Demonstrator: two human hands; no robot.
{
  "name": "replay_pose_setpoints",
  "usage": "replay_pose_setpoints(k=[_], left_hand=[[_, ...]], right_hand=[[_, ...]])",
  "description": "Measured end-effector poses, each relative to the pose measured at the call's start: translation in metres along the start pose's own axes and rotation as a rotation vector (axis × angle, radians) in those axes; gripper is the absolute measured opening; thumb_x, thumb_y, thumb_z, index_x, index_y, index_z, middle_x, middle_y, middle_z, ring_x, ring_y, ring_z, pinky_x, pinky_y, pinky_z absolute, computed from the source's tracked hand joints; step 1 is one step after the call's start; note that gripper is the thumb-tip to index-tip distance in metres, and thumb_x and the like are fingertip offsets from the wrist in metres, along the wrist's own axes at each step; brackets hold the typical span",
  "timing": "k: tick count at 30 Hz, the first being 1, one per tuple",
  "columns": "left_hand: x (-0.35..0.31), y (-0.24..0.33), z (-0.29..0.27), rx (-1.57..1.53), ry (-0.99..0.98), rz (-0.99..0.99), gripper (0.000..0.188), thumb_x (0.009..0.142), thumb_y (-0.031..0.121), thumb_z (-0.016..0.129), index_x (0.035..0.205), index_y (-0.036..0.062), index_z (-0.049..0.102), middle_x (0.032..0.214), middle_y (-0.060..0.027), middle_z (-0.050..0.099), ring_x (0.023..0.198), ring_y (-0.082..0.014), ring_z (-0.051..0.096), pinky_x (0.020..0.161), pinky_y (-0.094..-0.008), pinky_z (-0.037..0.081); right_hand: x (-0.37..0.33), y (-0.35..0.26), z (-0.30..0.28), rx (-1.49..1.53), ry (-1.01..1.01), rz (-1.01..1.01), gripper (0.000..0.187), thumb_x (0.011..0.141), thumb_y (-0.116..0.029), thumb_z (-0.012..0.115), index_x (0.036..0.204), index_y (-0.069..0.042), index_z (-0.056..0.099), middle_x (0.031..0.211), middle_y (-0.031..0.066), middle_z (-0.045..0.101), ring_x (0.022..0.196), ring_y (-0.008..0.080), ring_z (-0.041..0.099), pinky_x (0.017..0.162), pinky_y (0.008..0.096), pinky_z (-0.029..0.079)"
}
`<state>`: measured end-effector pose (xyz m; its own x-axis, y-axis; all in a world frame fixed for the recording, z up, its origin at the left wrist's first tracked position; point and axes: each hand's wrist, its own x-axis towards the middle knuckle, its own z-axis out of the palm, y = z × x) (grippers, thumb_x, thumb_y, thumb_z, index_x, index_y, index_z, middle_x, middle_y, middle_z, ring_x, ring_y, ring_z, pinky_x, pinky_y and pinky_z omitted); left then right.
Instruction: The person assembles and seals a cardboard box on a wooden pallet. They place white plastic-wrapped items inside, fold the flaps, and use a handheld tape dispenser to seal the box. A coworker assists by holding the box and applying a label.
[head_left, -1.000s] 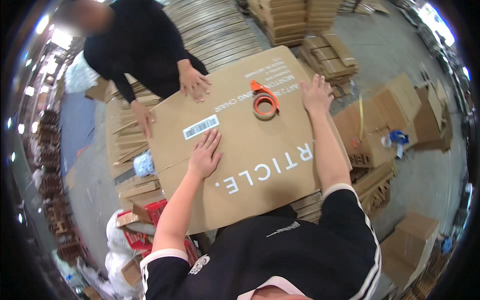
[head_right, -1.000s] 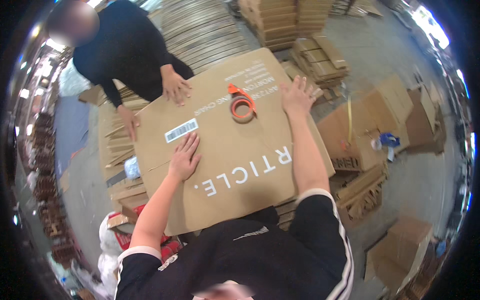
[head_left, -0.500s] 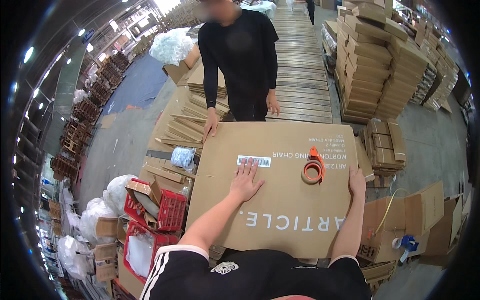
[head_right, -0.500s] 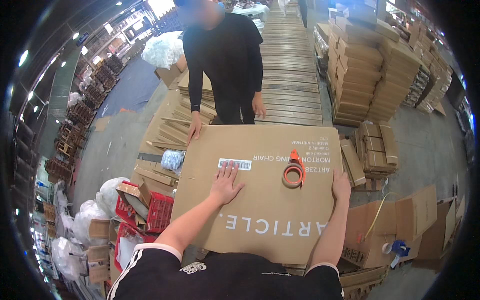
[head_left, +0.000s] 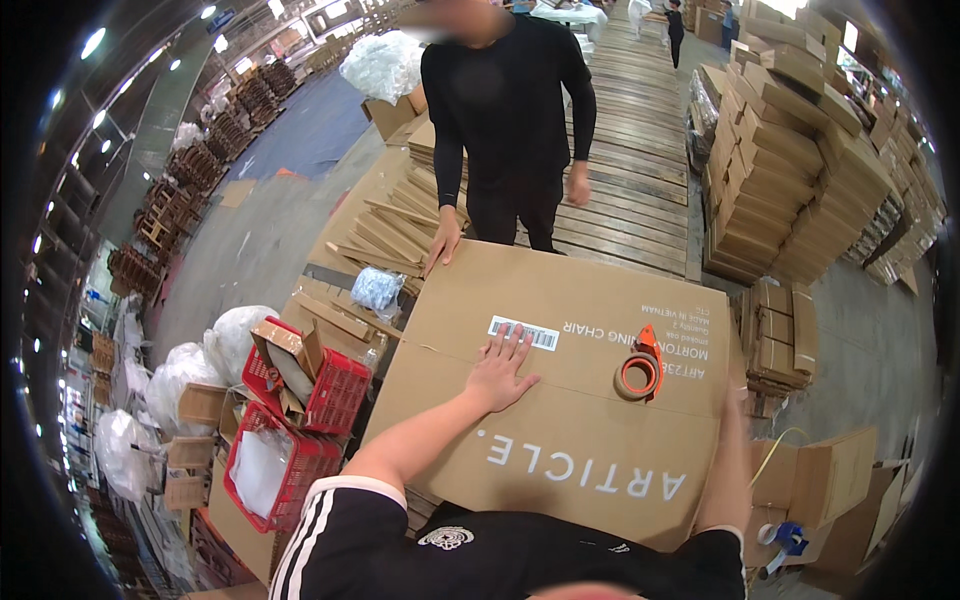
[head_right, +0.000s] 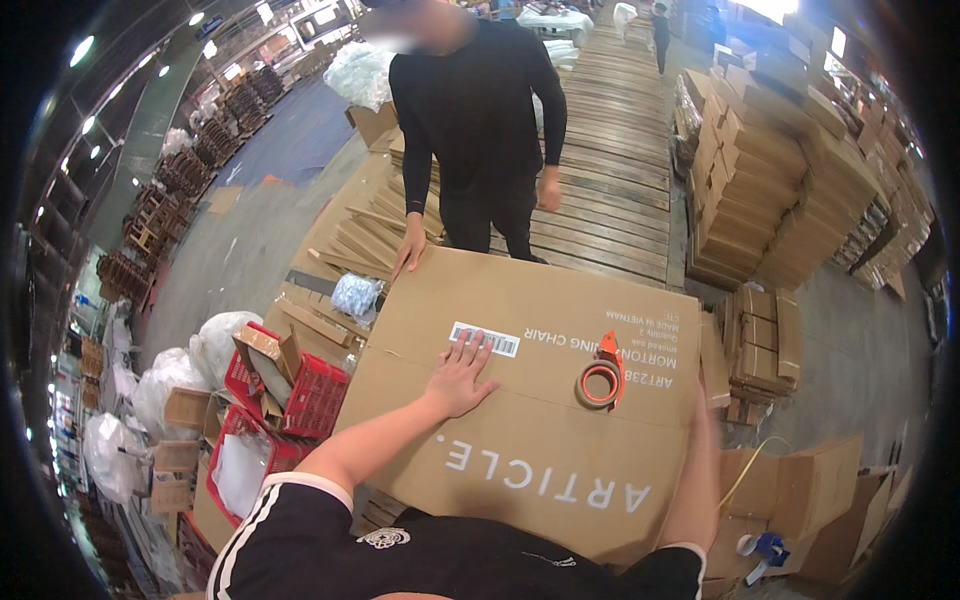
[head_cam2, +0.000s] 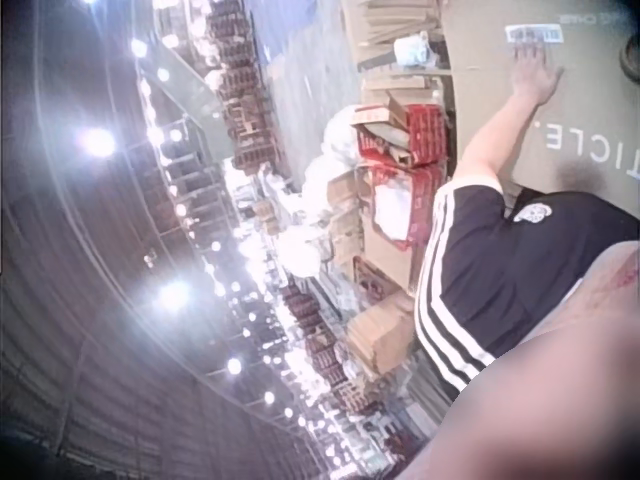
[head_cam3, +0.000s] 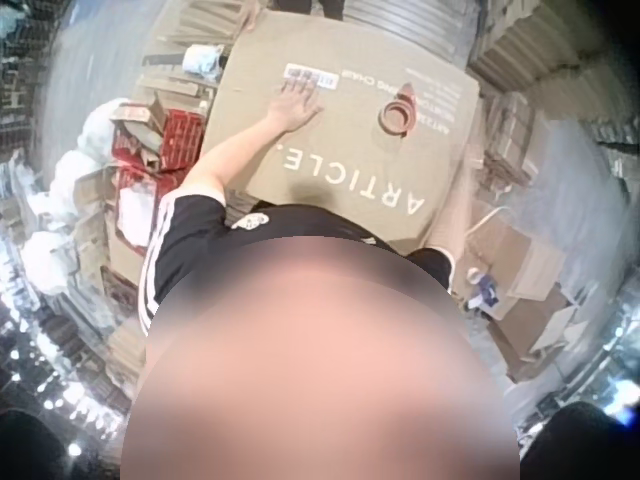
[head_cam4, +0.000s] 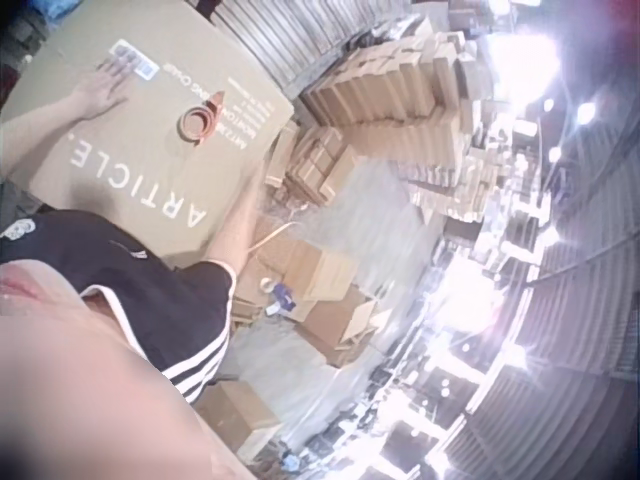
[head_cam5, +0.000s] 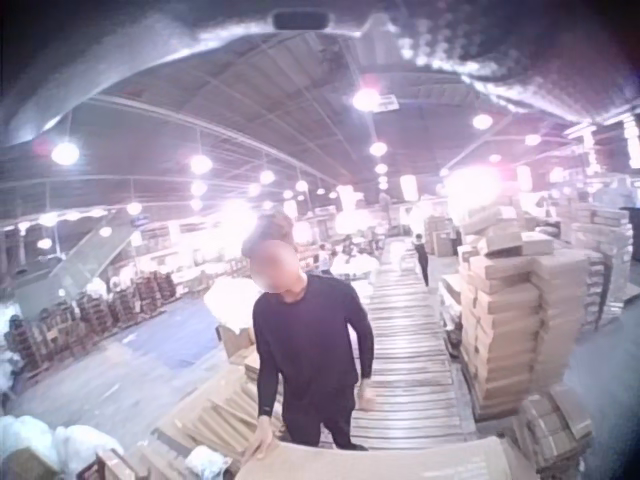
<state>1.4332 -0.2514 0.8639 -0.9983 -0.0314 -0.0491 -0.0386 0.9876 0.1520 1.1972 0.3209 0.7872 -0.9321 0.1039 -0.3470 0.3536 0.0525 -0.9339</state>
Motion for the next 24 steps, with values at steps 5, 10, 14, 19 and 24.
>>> replay_pose_setpoints(k=[5, 10, 14, 19, 24], left_hand=[[-0.005, 0.001, 0.006, 0.014, 0.025, 0.0, 0.09, 0.107, 0.063, 0.053, 0.176, 0.0129, 0.025, 0.184, -0.0168, 0.017, 0.169, -0.0423, 0.013, 0.132, -0.0583, 0.021], [-0.006, -0.004, 0.008, -0.001, 0.158, 0.052, 0.085, 0.106, 0.063, 0.055, 0.173, 0.0157, 0.034, 0.183, -0.0154, 0.024, 0.167, -0.0431, 0.02, 0.129, -0.0576, 0.026], [-0.009, -0.007, 0.009, -0.046, 0.136, 0.055, 0.084, 0.107, 0.064, 0.054, 0.174, 0.018, 0.034, 0.183, -0.0132, 0.025, 0.168, -0.0418, 0.019, 0.129, -0.0598, 0.025], [-0.008, -0.008, 0.017, -0.054, 0.175, 0.053, 0.082, 0.106, 0.064, 0.056, 0.172, 0.02, 0.038, 0.182, -0.0113, 0.029, 0.167, -0.0426, 0.021, 0.129, -0.061, 0.026], [-0.012, -0.013, 0.027, -0.115, 0.23, 0.079, 0.073, 0.106, 0.065, 0.055, 0.164, 0.0213, 0.053, 0.178, -0.0109, 0.038, 0.167, -0.0414, 0.024, 0.129, -0.0606, 0.026]], right_hand=[[-0.018, -0.006, 0.066, -0.489, -0.007, -0.071, 0.104, 0.104, -0.071, 0.06, 0.168, 0.007, 0.033, 0.167, 0.0293, 0.047, 0.154, 0.0403, 0.048, 0.125, 0.0453, 0.039], [-0.032, -0.043, 0.055, -0.611, -0.175, -0.061, 0.093, 0.107, -0.066, 0.058, 0.16, 0.008, 0.043, 0.156, 0.0309, 0.058, 0.146, 0.0444, 0.056, 0.119, 0.049, 0.045], [-0.045, -0.054, 0.082, -1.238, 0.083, -0.162, 0.089, 0.108, -0.065, 0.056, 0.159, 0.007, 0.045, 0.153, 0.0317, 0.059, 0.142, 0.0476, 0.058, 0.118, 0.0531, 0.046], [-0.089, -0.052, 0.126, -1.146, 0.381, -0.118, 0.084, 0.107, -0.066, 0.054, 0.154, 0.004, 0.05, 0.154, 0.0283, 0.059, 0.138, 0.0478, 0.06, 0.114, 0.0577, 0.049], [-0.099, -0.054, 0.138, -1.13, 0.425, -0.09, 0.082, 0.108, -0.064, 0.053, 0.155, 0.003, 0.05, 0.151, 0.0278, 0.06, 0.137, 0.0461, 0.061, 0.112, 0.0574, 0.051]])
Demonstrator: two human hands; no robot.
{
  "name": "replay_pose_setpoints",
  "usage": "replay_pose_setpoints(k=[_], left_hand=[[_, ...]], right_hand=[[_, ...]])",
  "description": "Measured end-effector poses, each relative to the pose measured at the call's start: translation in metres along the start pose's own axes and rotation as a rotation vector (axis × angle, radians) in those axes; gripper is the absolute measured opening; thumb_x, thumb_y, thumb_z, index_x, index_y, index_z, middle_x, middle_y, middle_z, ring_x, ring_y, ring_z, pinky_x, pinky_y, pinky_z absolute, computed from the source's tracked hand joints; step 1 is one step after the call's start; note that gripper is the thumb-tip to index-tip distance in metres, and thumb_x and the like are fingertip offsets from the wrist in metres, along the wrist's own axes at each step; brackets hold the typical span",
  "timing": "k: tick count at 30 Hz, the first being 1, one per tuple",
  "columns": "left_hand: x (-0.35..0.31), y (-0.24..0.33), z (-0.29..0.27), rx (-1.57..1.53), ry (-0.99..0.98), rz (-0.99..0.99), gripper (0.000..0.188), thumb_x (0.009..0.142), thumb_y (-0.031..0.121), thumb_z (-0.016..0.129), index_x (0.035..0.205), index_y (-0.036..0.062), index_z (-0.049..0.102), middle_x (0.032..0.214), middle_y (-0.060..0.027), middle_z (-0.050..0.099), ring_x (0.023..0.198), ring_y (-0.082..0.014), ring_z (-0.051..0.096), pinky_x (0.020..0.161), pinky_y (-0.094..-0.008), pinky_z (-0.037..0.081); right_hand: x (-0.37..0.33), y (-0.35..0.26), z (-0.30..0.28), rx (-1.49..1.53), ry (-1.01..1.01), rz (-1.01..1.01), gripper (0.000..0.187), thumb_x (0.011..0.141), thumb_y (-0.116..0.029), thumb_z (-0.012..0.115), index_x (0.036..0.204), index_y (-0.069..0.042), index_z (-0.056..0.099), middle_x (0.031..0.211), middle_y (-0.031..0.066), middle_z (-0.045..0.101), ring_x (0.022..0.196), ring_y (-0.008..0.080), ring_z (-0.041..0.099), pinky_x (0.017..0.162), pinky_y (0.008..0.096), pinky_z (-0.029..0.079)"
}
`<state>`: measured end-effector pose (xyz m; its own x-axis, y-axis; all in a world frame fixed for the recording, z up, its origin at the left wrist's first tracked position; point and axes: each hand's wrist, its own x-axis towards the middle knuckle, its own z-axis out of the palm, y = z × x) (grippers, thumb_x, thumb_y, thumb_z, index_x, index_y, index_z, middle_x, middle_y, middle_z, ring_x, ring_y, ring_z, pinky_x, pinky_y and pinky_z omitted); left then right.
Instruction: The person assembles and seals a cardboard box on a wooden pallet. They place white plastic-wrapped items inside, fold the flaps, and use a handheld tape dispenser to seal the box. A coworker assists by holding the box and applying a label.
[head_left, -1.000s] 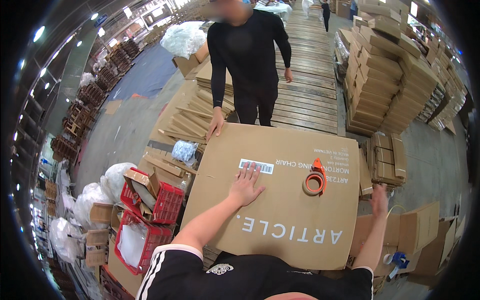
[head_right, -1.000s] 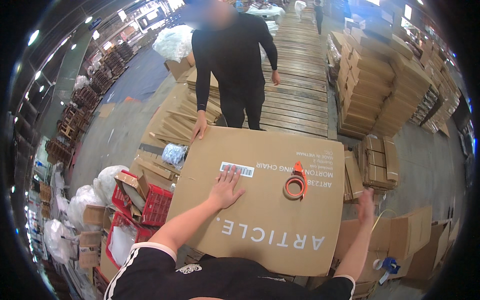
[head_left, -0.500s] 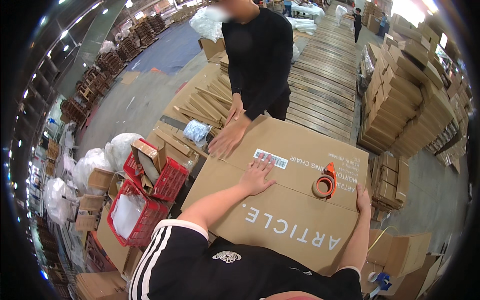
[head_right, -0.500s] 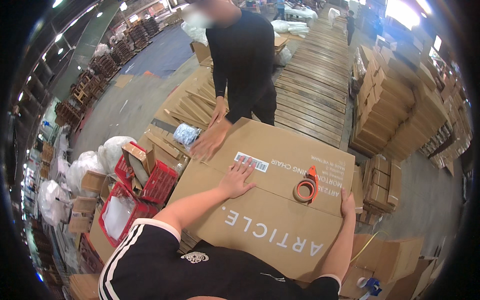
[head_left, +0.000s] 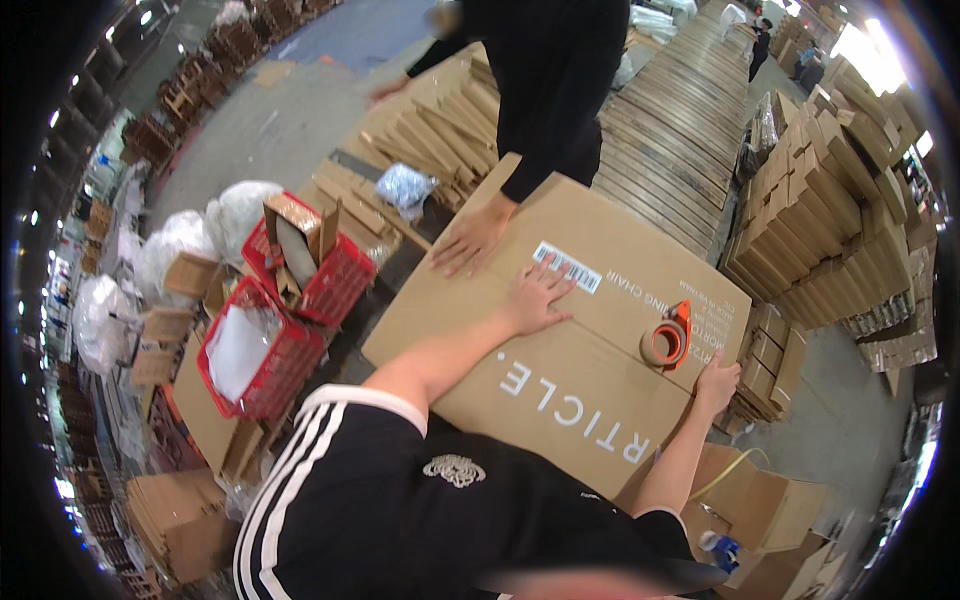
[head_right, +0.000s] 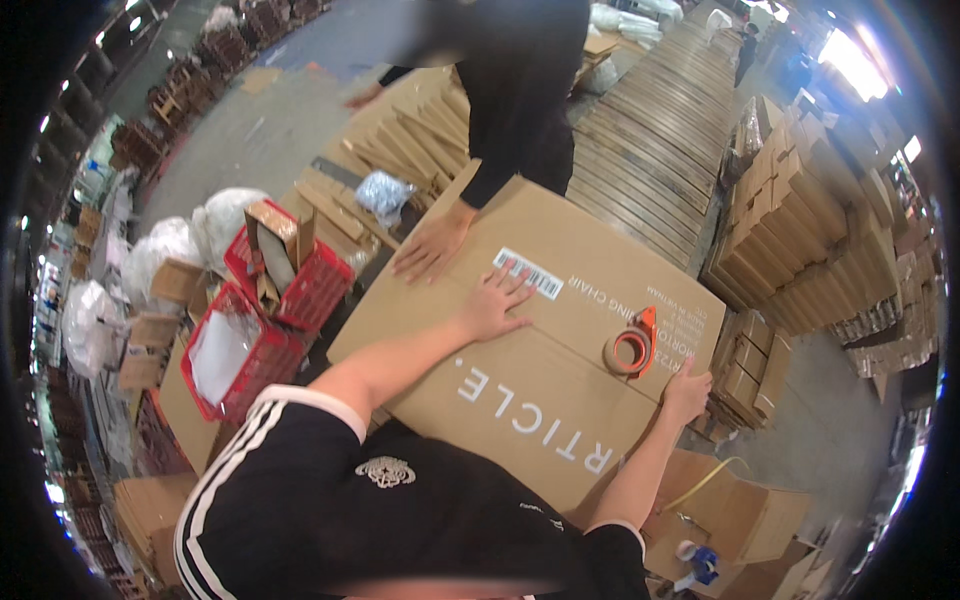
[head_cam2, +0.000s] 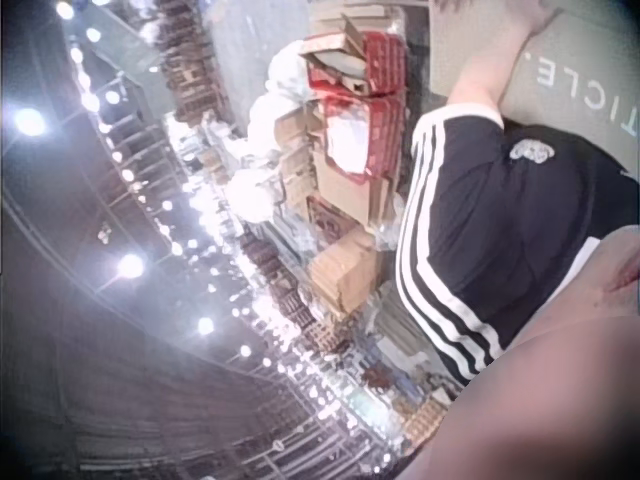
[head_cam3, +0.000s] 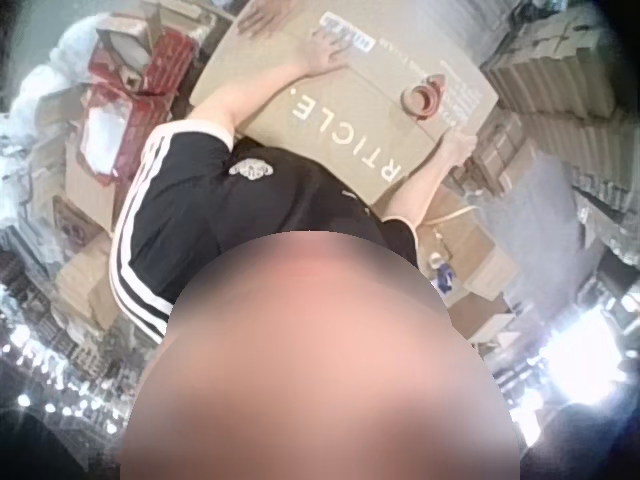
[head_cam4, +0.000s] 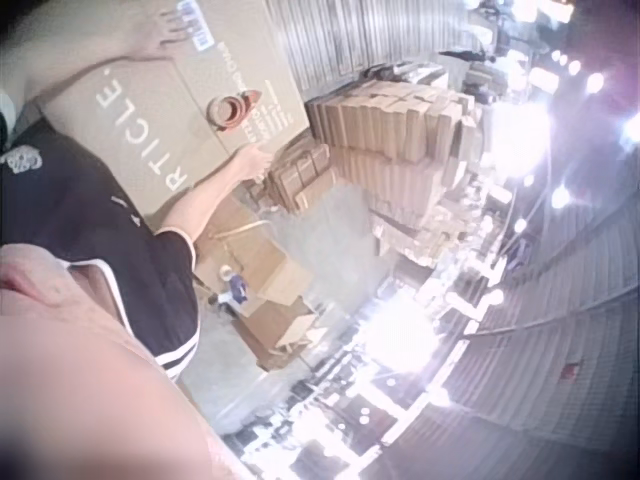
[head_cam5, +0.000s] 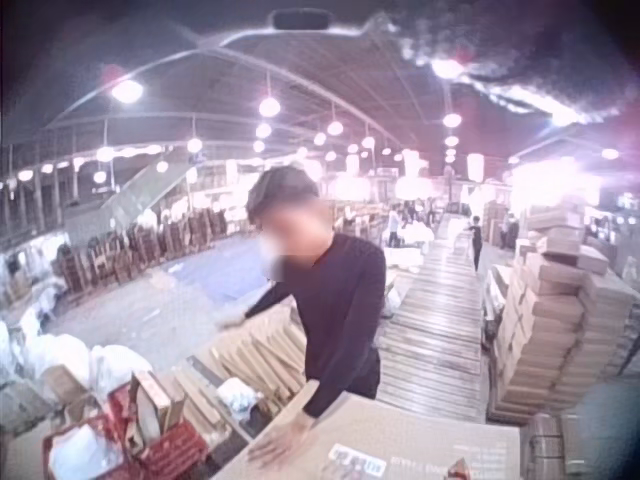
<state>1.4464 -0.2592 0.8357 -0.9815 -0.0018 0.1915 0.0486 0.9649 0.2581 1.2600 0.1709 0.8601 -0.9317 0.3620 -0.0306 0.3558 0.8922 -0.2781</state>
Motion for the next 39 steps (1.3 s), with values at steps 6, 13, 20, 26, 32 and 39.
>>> replay_pose_setpoints(k=[6, 13, 20, 26, 32, 39], left_hand=[[-0.015, -0.006, 0.003, -0.112, 0.054, 0.014, 0.062, 0.108, 0.058, 0.055, 0.156, 0.0194, 0.063, 0.175, -0.0113, 0.043, 0.165, -0.0416, 0.028, 0.13, -0.0607, 0.027], [-0.085, 0.008, -0.037, -0.231, -0.014, -0.032, 0.047, 0.108, 0.041, 0.063, 0.146, 0.015, 0.07, 0.165, -0.0114, 0.056, 0.159, -0.0396, 0.04, 0.129, -0.0559, 0.034], [-0.215, -0.114, -0.162, -0.445, 0.631, -0.774, 0.016, 0.102, 0.016, 0.07, 0.099, 0.0013, 0.074, 0.097, -0.018, 0.074, 0.093, -0.0365, 0.071, 0.087, -0.0456, 0.055], [-0.19, -0.098, -0.164, -0.223, 0.361, -0.155, 0.021, 0.102, 0.012, 0.068, 0.12, 0.0026, 0.071, 0.121, -0.0147, 0.071, 0.118, -0.0375, 0.065, 0.106, -0.0502, 0.049], [-0.052, 0.023, -0.061, -0.262, -0.002, 0.15, 0.055, 0.112, 0.036, 0.055, 0.159, 0.0078, 0.054, 0.17, -0.017, 0.046, 0.162, -0.0413, 0.032, 0.131, -0.0569, 0.029], [-0.001, 0.061, 0.011, -0.177, -0.153, 0.163, 0.074, 0.111, 0.052, 0.052, 0.171, 0.0128, 0.038, 0.182, -0.0175, 0.023, 0.168, -0.0454, 0.014, 0.136, -0.0572, 0.017]], right_hand=[[-0.023, 0.018, 0.009, -0.116, 0.093, -0.213, 0.087, 0.109, -0.067, 0.047, 0.164, 0.0, 0.04, 0.16, 0.027, 0.052, 0.144, 0.0469, 0.053, 0.117, 0.0595, 0.045], [-0.067, 0.018, -0.002, -0.196, 0.014, -0.055, 0.085, 0.108, -0.073, 0.04, 0.173, -0.018, 0.032, 0.166, 0.0259, 0.044, 0.149, 0.0473, 0.048, 0.12, 0.058, 0.042], [-0.061, 0.02, 0.001, -0.187, 0.029, -0.082, 0.086, 0.108, -0.073, 0.042, 0.174, -0.019, 0.031, 0.166, 0.0269, 0.045, 0.149, 0.0489, 0.048, 0.12, 0.0591, 0.042], [-0.056, 0.026, 0.004, -0.196, 0.029, -0.095, 0.084, 0.108, -0.071, 0.043, 0.173, -0.018, 0.033, 0.164, 0.0294, 0.046, 0.147, 0.0503, 0.049, 0.119, 0.0619, 0.042], [-0.061, 0.02, -0.004, -0.166, 0.017, -0.094, 0.086, 0.107, -0.071, 0.045, 0.172, -0.015, 0.035, 0.163, 0.0294, 0.047, 0.146, 0.05, 0.05, 0.118, 0.0613, 0.043], [-0.061, 0.025, -0.008, -0.172, -0.04, -0.108, 0.088, 0.108, -0.07, 0.044, 0.173, -0.013, 0.027, 0.163, 0.0296, 0.045, 0.147, 0.0507, 0.048, 0.121, 0.0607, 0.041]])
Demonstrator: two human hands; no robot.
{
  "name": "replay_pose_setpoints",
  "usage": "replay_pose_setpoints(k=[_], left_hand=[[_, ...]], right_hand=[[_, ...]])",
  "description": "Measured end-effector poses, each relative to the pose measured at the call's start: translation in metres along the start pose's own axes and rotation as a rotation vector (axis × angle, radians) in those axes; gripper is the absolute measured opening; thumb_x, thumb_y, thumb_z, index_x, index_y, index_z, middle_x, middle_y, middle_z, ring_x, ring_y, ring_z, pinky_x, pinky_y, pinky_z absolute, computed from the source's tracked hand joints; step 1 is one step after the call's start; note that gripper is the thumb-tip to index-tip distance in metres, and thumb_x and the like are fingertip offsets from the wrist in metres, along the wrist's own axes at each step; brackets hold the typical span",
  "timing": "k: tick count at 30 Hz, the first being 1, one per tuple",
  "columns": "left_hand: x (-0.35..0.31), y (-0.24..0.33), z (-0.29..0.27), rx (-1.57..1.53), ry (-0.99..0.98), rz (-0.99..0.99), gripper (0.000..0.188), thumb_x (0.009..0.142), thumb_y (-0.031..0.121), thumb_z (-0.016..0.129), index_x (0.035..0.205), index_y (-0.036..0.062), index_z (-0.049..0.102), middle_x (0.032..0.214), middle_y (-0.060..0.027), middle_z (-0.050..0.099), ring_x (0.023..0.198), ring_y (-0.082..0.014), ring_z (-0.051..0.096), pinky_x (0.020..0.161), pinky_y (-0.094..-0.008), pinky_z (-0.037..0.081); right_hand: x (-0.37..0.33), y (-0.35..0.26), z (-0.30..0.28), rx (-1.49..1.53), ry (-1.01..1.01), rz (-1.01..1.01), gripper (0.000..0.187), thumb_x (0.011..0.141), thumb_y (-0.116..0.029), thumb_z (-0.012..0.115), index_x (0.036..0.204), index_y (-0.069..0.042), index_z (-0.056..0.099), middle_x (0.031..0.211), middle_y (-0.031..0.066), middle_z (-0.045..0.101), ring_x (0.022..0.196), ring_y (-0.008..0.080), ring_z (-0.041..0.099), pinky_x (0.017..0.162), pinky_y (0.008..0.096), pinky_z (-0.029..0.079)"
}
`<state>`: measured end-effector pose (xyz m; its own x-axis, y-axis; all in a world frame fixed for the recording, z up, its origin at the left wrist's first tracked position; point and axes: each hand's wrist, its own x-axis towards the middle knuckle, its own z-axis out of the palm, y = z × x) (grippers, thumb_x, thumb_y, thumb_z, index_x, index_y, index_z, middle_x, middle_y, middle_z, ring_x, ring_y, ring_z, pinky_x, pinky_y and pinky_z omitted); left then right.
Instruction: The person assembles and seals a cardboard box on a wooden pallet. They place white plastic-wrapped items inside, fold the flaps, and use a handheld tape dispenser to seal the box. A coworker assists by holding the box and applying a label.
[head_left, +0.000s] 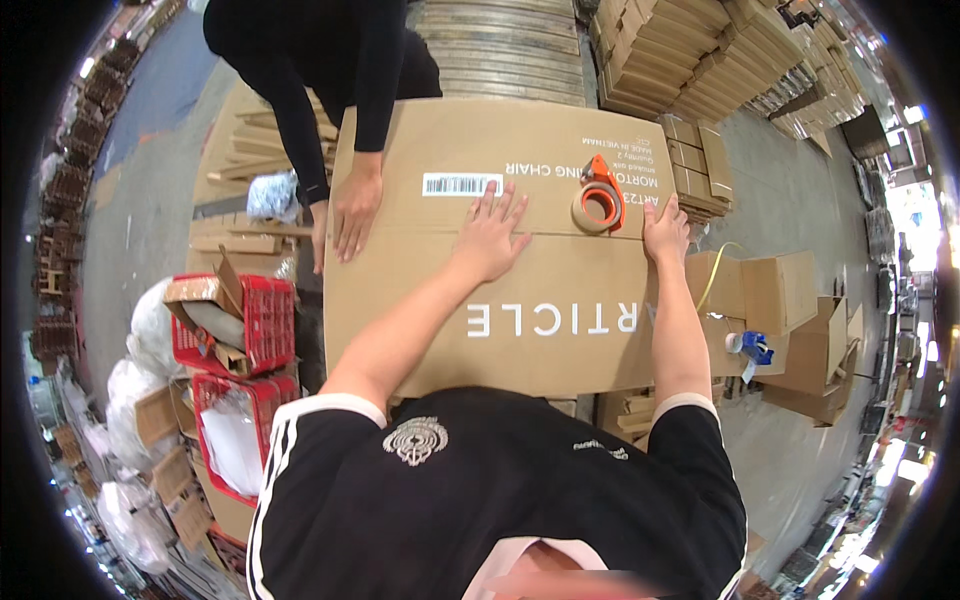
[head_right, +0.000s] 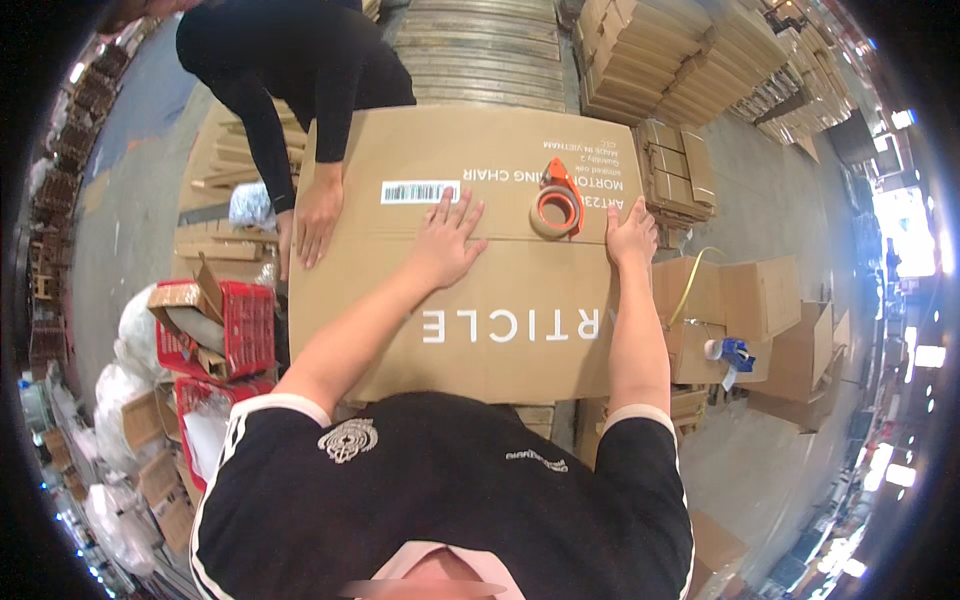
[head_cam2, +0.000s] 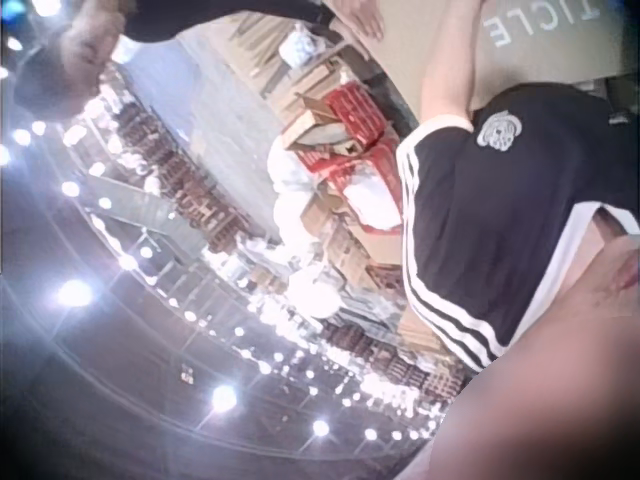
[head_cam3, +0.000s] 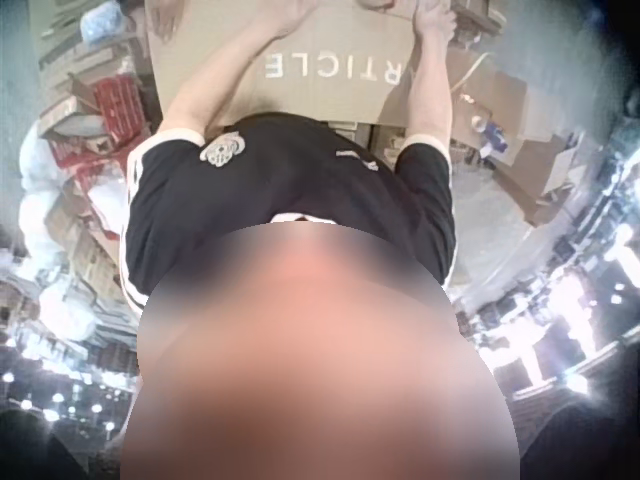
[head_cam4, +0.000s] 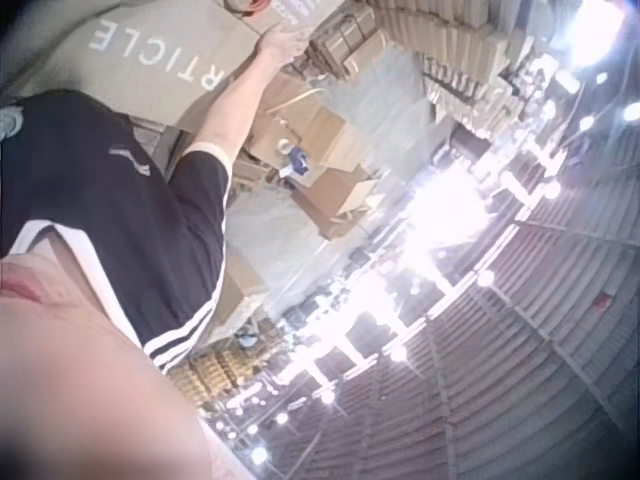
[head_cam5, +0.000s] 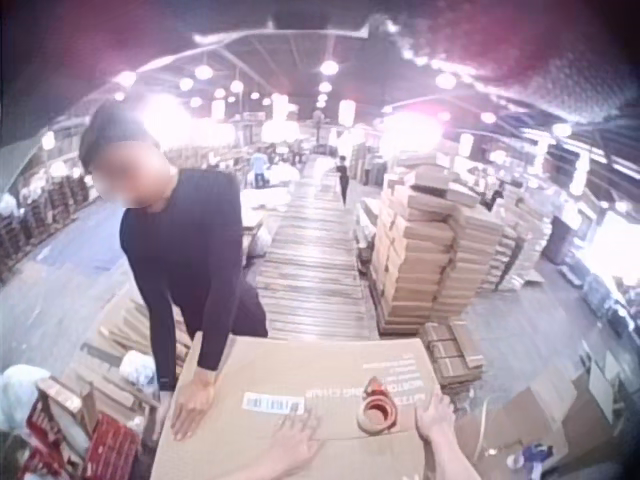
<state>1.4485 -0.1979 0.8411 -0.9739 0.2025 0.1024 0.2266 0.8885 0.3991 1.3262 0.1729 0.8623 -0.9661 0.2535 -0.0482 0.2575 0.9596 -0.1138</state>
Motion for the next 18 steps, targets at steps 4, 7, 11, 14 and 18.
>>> replay_pose_setpoints(k=[4, 7, 11, 14, 18], left_hand=[[-0.008, 0.0, 0.005, 0.067, -0.032, -0.002, 0.076, 0.11, 0.051, 0.053, 0.172, 0.0115, 0.036, 0.182, -0.019, 0.022, 0.168, -0.0467, 0.015, 0.136, -0.0574, 0.016], [-0.018, 0.007, 0.002, 0.108, -0.018, 0.009, 0.075, 0.111, 0.049, 0.052, 0.173, 0.0109, 0.034, 0.182, -0.0192, 0.023, 0.168, -0.0466, 0.015, 0.136, -0.0576, 0.017], [-0.034, 0.016, -0.003, 0.075, 0.02, 0.01, 0.073, 0.113, 0.05, 0.048, 0.174, 0.0127, 0.031, 0.182, -0.0184, 0.022, 0.169, -0.045, 0.015, 0.134, -0.0578, 0.02], [-0.046, 0.022, -0.006, 0.097, -0.002, 0.001, 0.073, 0.114, 0.05, 0.047, 0.175, 0.0138, 0.03, 0.183, -0.0175, 0.02, 0.169, -0.044, 0.015, 0.134, -0.0577, 0.021], [-0.049, 0.028, -0.009, 0.11, -0.078, -0.03, 0.073, 0.114, 0.05, 0.044, 0.176, 0.0152, 0.027, 0.184, -0.0164, 0.018, 0.17, -0.0427, 0.013, 0.135, -0.056, 0.018]], right_hand=[[-0.011, 0.009, 0.002, 0.108, 0.097, -0.073, 0.084, 0.106, -0.06, 0.056, 0.168, -0.006, 0.04, 0.164, 0.0294, 0.05, 0.153, 0.0454, 0.045, 0.125, 0.0586, 0.038], [-0.024, 0.012, 0.004, 0.021, 0.32, -0.119, 0.07, 0.102, -0.052, 0.069, 0.152, -0.004, 0.06, 0.157, 0.0279, 0.055, 0.147, 0.0444, 0.049, 0.126, 0.0564, 0.033], [-0.038, -0.004, 0.007, 0.885, 0.061, -0.186, 0.053, 0.1, -0.036, 0.076, 0.139, -0.002, 0.067, 0.135, 0.0218, 0.068, 0.123, 0.0382, 0.066, 0.109, 0.05, 0.05], [-0.05, -0.027, 0.003, 0.846, -0.232, -0.273, 0.044, 0.092, -0.024, 0.08, 0.127, 0.0, 0.069, 0.112, 0.0175, 0.074, 0.105, 0.0331, 0.073, 0.094, 0.0427, 0.057], [-0.054, -0.058, -0.002, 0.625, -0.204, -0.319, 0.03, 0.084, -0.011, 0.076, 0.112, 0.0, 0.07, 0.108, 0.0177, 0.074, 0.102, 0.0304, 0.073, 0.093, 0.0432, 0.058]])
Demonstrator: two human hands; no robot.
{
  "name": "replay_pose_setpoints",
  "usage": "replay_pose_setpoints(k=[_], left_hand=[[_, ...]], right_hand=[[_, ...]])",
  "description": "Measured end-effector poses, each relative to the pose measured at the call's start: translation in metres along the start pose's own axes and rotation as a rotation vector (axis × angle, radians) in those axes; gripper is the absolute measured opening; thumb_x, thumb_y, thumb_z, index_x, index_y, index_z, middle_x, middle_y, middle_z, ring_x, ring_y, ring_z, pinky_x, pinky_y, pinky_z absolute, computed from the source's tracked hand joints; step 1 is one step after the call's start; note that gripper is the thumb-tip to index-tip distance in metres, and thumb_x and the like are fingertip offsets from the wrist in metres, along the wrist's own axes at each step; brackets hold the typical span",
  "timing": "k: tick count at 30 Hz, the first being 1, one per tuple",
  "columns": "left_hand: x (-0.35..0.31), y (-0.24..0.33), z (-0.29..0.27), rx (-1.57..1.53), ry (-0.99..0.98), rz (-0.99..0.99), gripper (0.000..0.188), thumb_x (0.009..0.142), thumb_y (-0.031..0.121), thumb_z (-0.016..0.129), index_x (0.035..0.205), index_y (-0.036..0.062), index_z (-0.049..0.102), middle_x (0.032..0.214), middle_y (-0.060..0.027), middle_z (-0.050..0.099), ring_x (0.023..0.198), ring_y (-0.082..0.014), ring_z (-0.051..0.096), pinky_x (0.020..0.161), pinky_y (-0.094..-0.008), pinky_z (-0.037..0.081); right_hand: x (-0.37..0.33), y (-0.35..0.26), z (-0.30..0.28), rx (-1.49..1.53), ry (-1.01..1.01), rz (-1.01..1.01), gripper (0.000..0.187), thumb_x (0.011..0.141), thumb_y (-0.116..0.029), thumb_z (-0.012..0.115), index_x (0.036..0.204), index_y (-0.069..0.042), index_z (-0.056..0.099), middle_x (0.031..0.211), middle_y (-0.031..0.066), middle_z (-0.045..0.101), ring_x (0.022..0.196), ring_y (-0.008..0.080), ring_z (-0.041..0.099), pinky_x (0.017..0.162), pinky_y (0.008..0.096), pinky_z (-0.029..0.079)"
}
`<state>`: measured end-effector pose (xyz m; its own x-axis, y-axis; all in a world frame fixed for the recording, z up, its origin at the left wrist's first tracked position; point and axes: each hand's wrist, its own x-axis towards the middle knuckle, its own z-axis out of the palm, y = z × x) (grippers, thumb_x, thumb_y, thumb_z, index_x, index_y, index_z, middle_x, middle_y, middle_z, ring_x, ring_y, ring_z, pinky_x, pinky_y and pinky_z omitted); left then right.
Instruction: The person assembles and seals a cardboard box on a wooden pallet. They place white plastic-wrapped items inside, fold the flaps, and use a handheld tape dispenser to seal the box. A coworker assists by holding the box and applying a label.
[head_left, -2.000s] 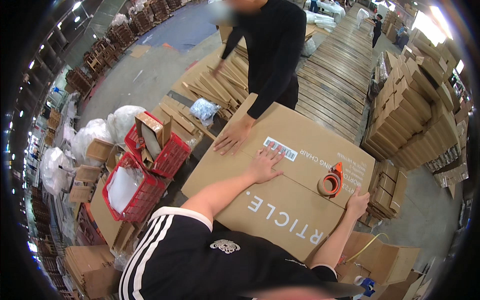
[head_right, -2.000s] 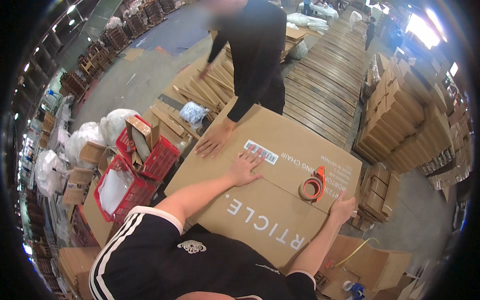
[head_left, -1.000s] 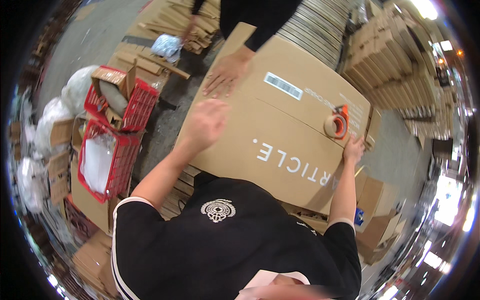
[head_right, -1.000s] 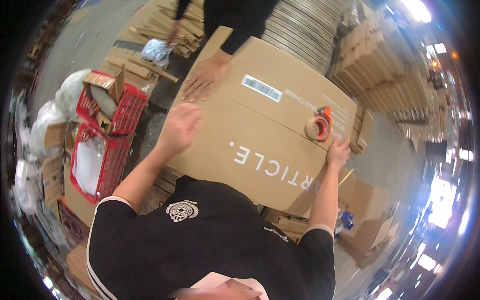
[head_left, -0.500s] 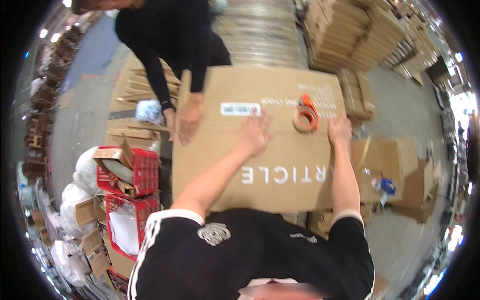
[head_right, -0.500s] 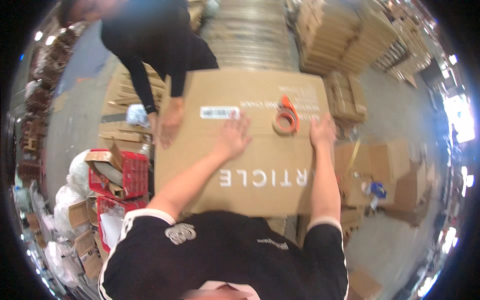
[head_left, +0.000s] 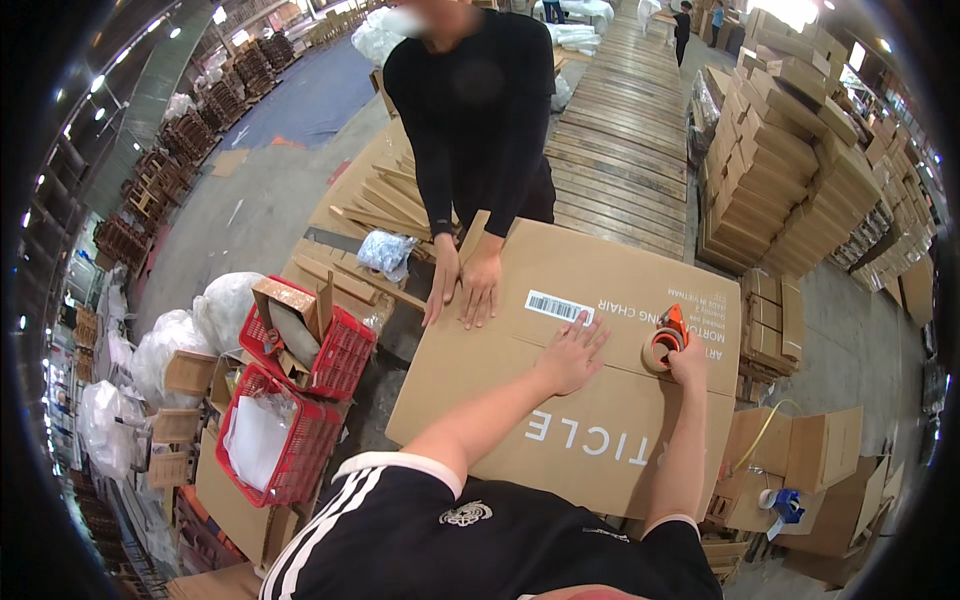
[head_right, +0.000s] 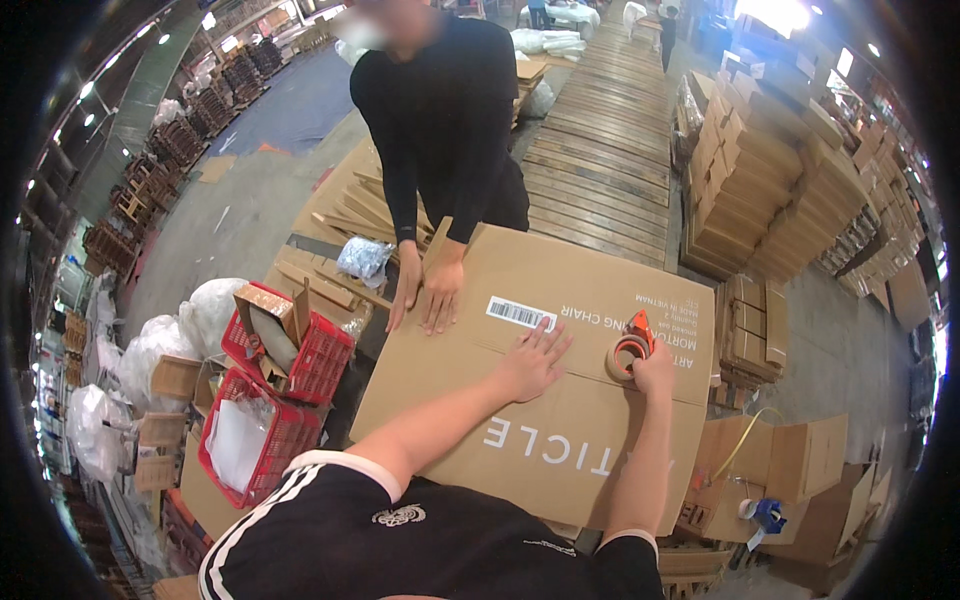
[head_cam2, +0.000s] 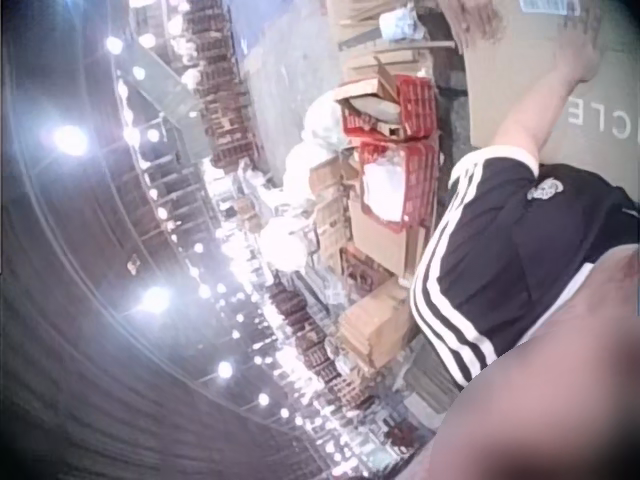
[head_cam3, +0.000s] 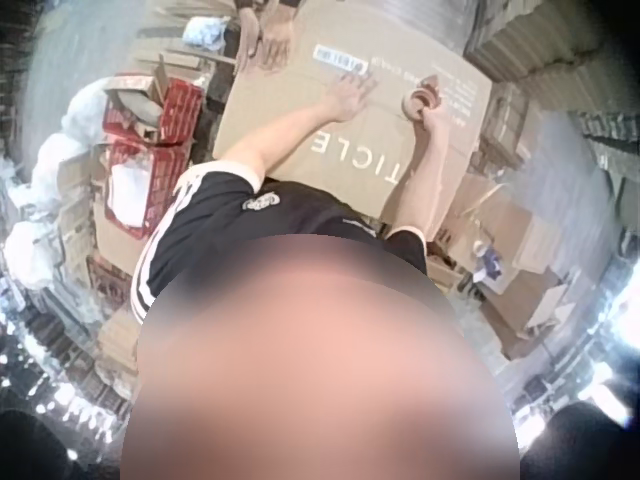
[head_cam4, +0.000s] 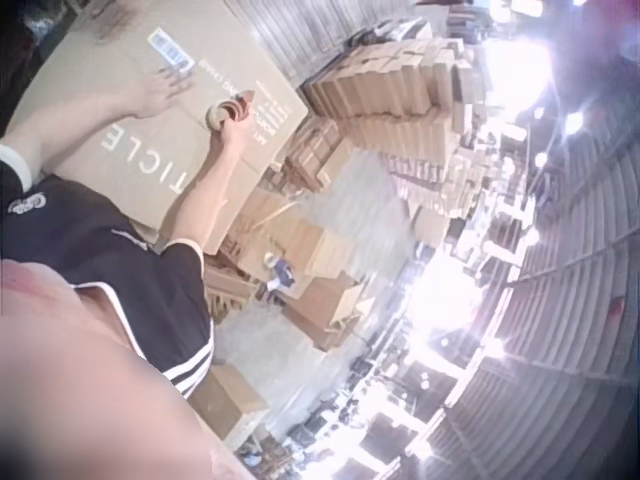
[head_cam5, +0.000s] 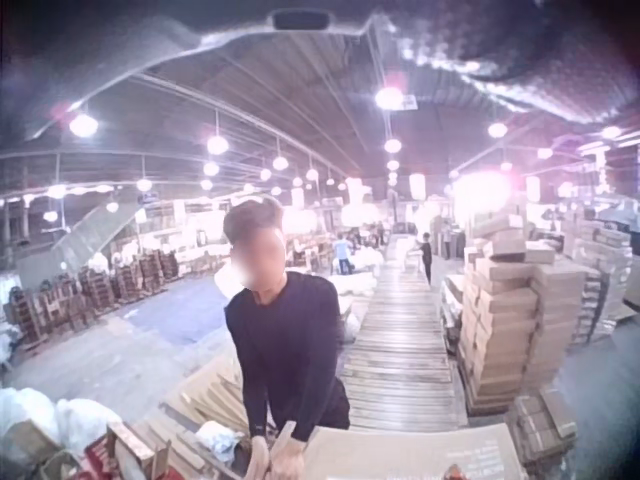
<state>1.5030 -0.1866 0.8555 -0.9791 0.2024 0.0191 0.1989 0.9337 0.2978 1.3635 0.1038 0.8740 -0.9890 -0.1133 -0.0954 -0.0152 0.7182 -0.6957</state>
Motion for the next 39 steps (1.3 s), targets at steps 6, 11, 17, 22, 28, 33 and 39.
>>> replay_pose_setpoints(k=[6, 11, 17, 22, 28, 33, 39], left_hand=[[0.001, 0.001, 0.003, -0.031, 0.022, -0.009, 0.07, 0.113, 0.05, 0.048, 0.175, 0.0212, 0.031, 0.184, -0.0138, 0.019, 0.169, -0.043, 0.014, 0.134, -0.0563, 0.018], [0.001, 0.002, 0.015, 0.038, 0.037, 0.001, 0.07, 0.112, 0.049, 0.05, 0.175, 0.0229, 0.033, 0.184, -0.0127, 0.02, 0.17, -0.0413, 0.012, 0.134, -0.0553, 0.017], [-0.009, -0.016, 0.009, 0.065, -0.006, 0.014, 0.069, 0.112, 0.047, 0.05, 0.174, 0.0207, 0.034, 0.184, -0.0119, 0.022, 0.17, -0.0391, 0.015, 0.134, -0.0562, 0.019], [-0.046, -0.063, -0.019, 0.12, 0.001, -0.145, 0.074, 0.11, 0.044, 0.054, 0.176, 0.02, 0.03, 0.185, -0.0102, 0.02, 0.17, -0.0371, 0.015, 0.133, -0.0579, 0.021], [-0.06, -0.07, -0.024, 0.157, -0.012, -0.225, 0.076, 0.111, 0.051, 0.052, 0.176, 0.0199, 0.028, 0.185, -0.0081, 0.018, 0.17, -0.0357, 0.014, 0.132, -0.0565, 0.022], [-0.059, -0.064, -0.03, 0.103, 0.0, -0.22, 0.077, 0.11, 0.05, 0.054, 0.176, 0.0198, 0.028, 0.185, -0.008, 0.019, 0.17, -0.0355, 0.016, 0.131, -0.0568, 0.023], [-0.071, -0.067, -0.028, 0.069, 0.067, -0.199, 0.077, 0.108, 0.05, 0.056, 0.174, 0.0189, 0.033, 0.184, -0.0092, 0.024, 0.169, -0.0377, 0.019, 0.13, -0.0585, 0.026]], right_hand=[[-0.007, 0.032, 0.018, 1.291, 0.148, -0.001, 0.046, 0.082, 0.008, 0.069, 0.126, -0.004, 0.064, 0.117, 0.0103, 0.073, 0.111, 0.0286, 0.072, 0.103, 0.044, 0.061], [-0.001, 0.071, 0.018, 1.751, 0.061, 0.039, 0.061, 0.099, -0.006, 0.058, 0.16, -0.012, 0.05, 0.142, 0.0142, 0.067, 0.127, 0.0352, 0.069, 0.105, 0.0568, 0.059], [-0.004, 0.058, 0.011, 1.723, 0.046, -0.07, 0.07, 0.097, 0.005, 0.055, 0.164, -0.01, 0.043, 0.15, 0.0142, 0.062, 0.132, 0.0337, 0.065, 0.109, 0.0511, 0.058], [-0.016, 0.041, 0.01, 1.712, 0.164, -0.071, 0.065, 0.098, 0.005, 0.057, 0.16, -0.008, 0.046, 0.151, 0.0103, 0.062, 0.137, 0.029, 0.061, 0.109, 0.0474, 0.057], [-0.019, 0.014, 0.011, 1.294, 0.298, 0.025, 0.056, 0.1, 0.001, 0.063, 0.154, -0.006, 0.052, 0.14, 0.0114, 0.066, 0.117, 0.0228, 0.071, 0.096, 0.0387, 0.06], [0.011, -0.073, 0.034, 0.406, 0.389, -0.1, 0.044, 0.091, -0.012, 0.074, 0.133, -0.002, 0.069, 0.128, 0.0152, 0.068, 0.108, 0.0299, 0.073, 0.095, 0.0412, 0.059], [0.075, -0.178, 0.059, 0.085, 0.435, -0.211, 0.035, 0.089, -0.025, 0.077, 0.117, -0.004, 0.079, 0.122, 0.0168, 0.072, 0.109, 0.0388, 0.073, 0.098, 0.0456, 0.058]])
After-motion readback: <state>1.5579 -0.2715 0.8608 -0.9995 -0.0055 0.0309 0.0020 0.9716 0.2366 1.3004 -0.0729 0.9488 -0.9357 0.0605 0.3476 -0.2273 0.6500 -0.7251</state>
